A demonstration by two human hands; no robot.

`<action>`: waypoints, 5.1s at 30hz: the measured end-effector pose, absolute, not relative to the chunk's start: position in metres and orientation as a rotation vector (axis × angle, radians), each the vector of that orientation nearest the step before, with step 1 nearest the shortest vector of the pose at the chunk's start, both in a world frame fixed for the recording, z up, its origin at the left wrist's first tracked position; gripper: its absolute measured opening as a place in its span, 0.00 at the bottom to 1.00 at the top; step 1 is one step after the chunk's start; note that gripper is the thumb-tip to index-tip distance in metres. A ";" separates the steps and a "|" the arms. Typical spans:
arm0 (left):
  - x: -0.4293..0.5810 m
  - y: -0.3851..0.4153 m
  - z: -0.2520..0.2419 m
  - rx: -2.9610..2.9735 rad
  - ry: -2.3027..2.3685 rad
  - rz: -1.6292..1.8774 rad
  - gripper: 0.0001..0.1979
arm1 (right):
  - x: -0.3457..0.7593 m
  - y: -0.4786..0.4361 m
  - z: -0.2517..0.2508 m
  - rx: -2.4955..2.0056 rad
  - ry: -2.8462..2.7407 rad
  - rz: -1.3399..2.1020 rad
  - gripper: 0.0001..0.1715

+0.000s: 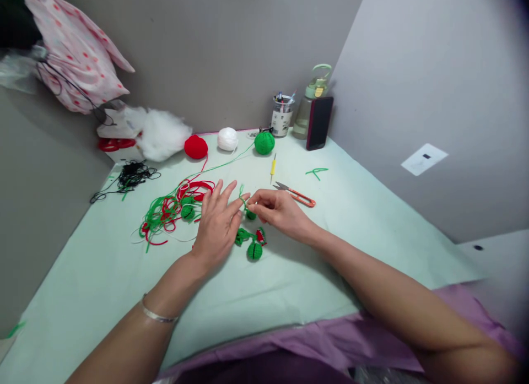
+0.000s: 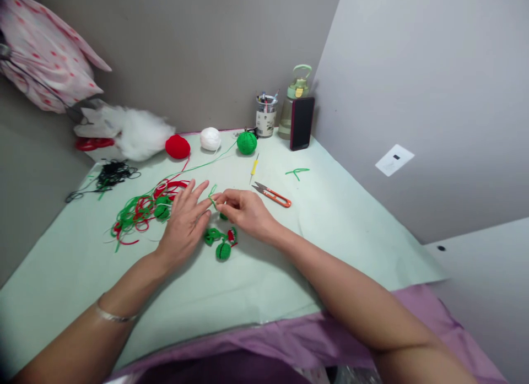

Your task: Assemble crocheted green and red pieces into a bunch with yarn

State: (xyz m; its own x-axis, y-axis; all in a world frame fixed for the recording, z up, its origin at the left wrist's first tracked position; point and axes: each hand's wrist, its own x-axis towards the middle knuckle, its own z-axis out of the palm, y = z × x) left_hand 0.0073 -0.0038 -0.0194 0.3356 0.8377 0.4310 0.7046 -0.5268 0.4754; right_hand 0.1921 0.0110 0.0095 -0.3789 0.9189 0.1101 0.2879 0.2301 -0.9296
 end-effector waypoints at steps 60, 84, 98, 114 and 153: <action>0.013 -0.004 -0.011 1.046 1.109 1.161 0.07 | 0.184 -0.002 0.004 -1.346 -2.125 0.460 0.04; 0.013 -0.004 -0.008 1.009 1.113 1.189 0.05 | 0.180 -0.004 -0.001 -1.269 -2.336 0.037 0.13; 0.014 -0.005 -0.010 1.083 1.150 1.174 0.06 | 0.184 -0.002 0.002 -1.407 -2.181 0.294 0.06; 0.012 -0.003 -0.011 1.081 1.160 1.170 0.07 | 0.181 -0.005 0.002 -1.385 -2.233 0.262 0.07; 0.013 -0.004 -0.001 1.026 1.015 1.150 0.15 | 0.210 0.028 0.013 -1.271 -1.348 0.935 0.09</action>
